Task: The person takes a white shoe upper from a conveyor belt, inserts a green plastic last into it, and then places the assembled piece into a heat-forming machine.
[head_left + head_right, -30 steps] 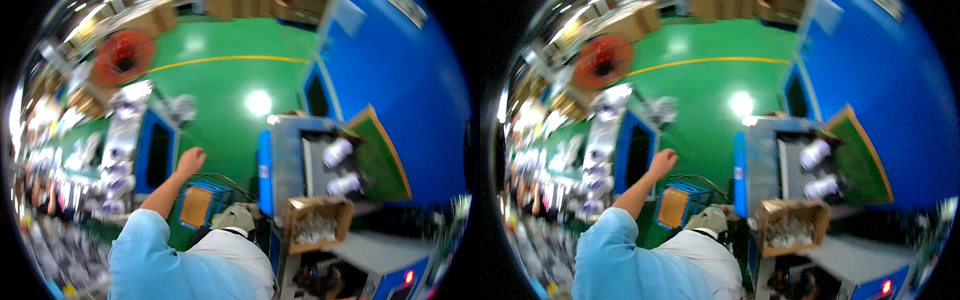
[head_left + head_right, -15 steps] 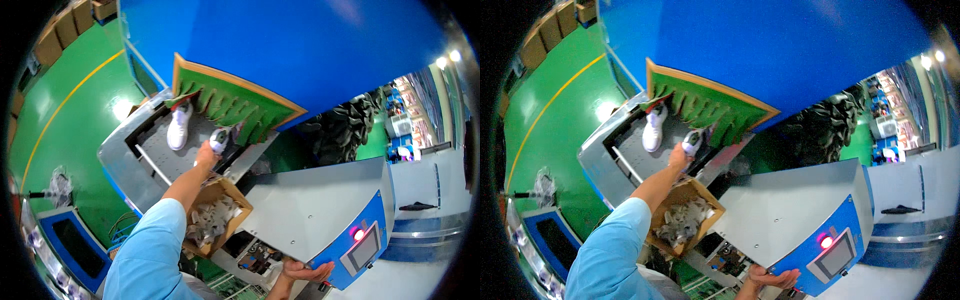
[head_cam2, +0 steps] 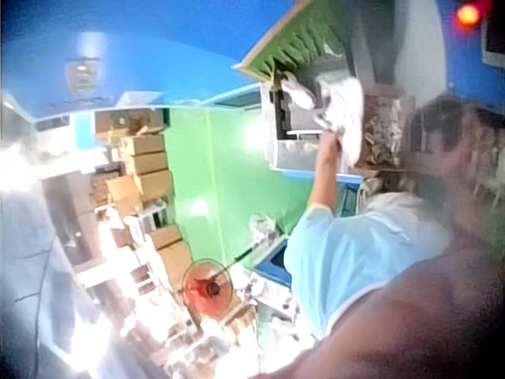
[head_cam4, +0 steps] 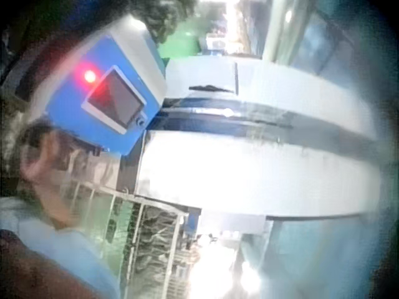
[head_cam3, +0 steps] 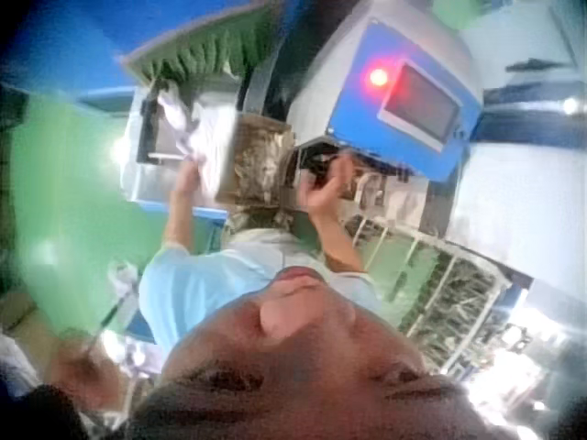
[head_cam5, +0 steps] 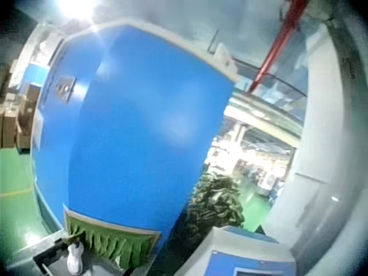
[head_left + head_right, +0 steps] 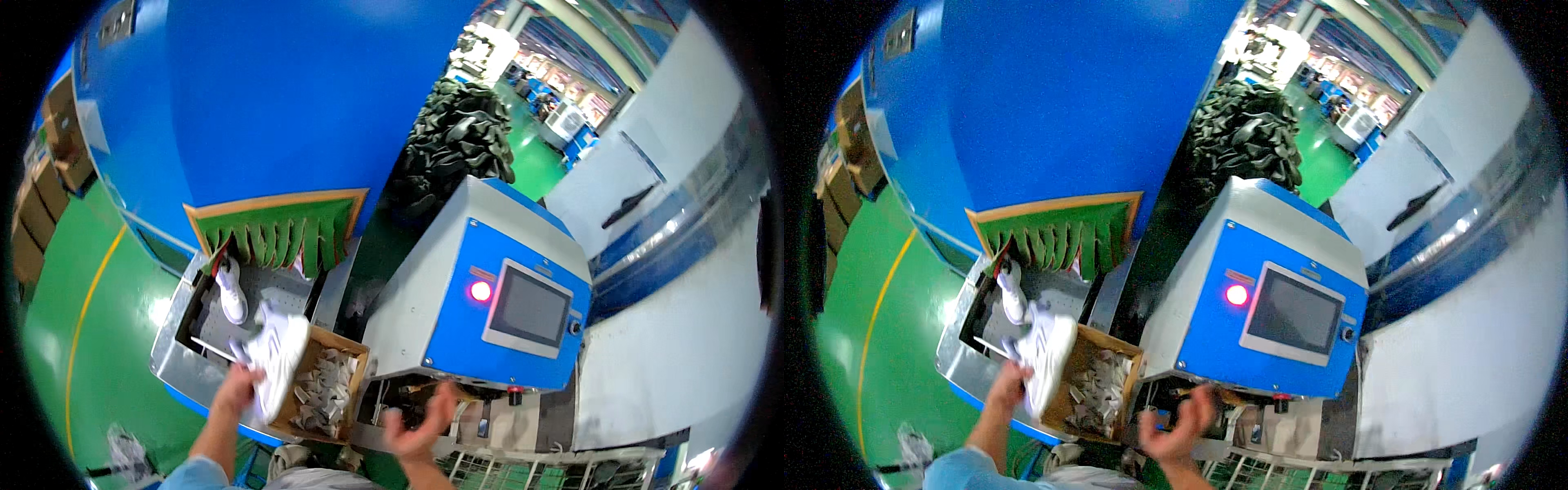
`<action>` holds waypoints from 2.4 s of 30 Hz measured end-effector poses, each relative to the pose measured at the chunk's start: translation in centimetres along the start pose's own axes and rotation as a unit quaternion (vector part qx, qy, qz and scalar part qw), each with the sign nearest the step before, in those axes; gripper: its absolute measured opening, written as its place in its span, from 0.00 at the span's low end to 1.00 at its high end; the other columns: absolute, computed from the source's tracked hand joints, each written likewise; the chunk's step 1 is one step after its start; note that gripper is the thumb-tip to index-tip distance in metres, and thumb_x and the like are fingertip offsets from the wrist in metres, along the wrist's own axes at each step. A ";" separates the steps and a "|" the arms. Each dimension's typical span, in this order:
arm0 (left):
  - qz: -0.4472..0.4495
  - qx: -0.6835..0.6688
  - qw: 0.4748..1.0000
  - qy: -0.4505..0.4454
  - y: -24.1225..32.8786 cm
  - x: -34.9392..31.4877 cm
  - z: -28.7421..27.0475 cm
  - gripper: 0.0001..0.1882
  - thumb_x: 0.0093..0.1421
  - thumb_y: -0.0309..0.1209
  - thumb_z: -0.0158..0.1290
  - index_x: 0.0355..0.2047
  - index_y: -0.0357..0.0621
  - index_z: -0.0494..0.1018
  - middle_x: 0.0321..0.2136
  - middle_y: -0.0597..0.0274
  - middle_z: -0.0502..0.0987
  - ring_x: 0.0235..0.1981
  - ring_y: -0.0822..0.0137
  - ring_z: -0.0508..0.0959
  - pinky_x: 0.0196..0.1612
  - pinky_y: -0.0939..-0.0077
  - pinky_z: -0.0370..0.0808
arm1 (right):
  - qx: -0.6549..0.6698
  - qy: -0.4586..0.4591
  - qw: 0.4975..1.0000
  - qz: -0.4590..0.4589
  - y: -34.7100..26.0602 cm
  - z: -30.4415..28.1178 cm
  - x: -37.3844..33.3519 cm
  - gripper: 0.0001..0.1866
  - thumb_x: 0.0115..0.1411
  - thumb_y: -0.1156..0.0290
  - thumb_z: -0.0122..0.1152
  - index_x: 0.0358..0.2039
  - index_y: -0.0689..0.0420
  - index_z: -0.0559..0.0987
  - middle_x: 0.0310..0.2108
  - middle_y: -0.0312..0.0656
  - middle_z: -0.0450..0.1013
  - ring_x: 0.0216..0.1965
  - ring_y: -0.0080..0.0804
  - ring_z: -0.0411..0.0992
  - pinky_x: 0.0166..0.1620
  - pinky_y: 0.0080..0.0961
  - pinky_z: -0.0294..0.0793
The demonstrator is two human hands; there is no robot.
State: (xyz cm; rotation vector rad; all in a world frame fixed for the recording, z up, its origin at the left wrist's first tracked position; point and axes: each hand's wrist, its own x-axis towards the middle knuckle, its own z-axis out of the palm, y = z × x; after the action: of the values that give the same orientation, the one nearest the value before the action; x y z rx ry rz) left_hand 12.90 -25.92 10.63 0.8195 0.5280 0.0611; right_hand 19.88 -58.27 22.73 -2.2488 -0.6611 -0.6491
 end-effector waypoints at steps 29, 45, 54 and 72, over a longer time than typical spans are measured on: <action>-0.322 0.142 0.912 -0.210 -21.3 -18.0 20.8 0.29 0.66 0.48 0.50 0.58 0.40 0.64 0.51 0.57 0.74 0.51 0.62 0.74 0.48 0.62 0.76 | 0.653 -0.225 0.558 0.460 12.7 -17.2 -23.1 0.47 0.47 0.68 0.64 0.68 0.54 0.57 0.60 0.45 0.66 0.59 0.38 0.66 0.62 0.34 0.63; -0.057 0.360 0.896 -0.255 -21.9 -14.0 20.3 0.20 0.71 0.39 0.44 0.56 0.40 0.60 0.38 0.59 0.73 0.42 0.68 0.73 0.48 0.76 0.69 | 0.340 -0.046 0.803 0.487 14.4 -10.3 -13.6 0.47 0.50 0.69 0.61 0.71 0.52 0.51 0.65 0.46 0.59 0.59 0.42 0.66 0.57 0.32 0.67; -0.237 0.041 0.962 -0.127 -29.7 -6.5 18.1 0.18 0.69 0.43 0.46 0.46 0.39 0.65 0.38 0.60 0.74 0.42 0.65 0.75 0.44 0.68 0.73 | -0.146 -0.292 0.867 0.377 10.4 -4.4 -7.0 0.54 0.51 0.53 0.64 0.71 0.43 0.41 0.53 0.66 0.66 0.45 0.62 0.72 0.46 0.45 0.73; -0.220 0.330 0.902 -0.168 -18.3 -5.6 10.3 0.30 0.63 0.54 0.48 0.45 0.35 0.73 0.31 0.54 0.80 0.31 0.66 0.80 0.36 0.73 0.76 | -0.170 -0.028 0.973 0.153 11.7 -2.6 -11.0 0.50 0.49 0.63 0.69 0.69 0.58 0.53 0.53 0.64 0.68 0.47 0.61 0.73 0.44 0.44 0.75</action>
State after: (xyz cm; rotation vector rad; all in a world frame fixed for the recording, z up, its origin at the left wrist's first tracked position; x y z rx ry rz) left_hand 10.15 -46.95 5.84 1.3197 0.3920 -0.7034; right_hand 18.21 -70.46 12.13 -2.6222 -0.2265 -0.5788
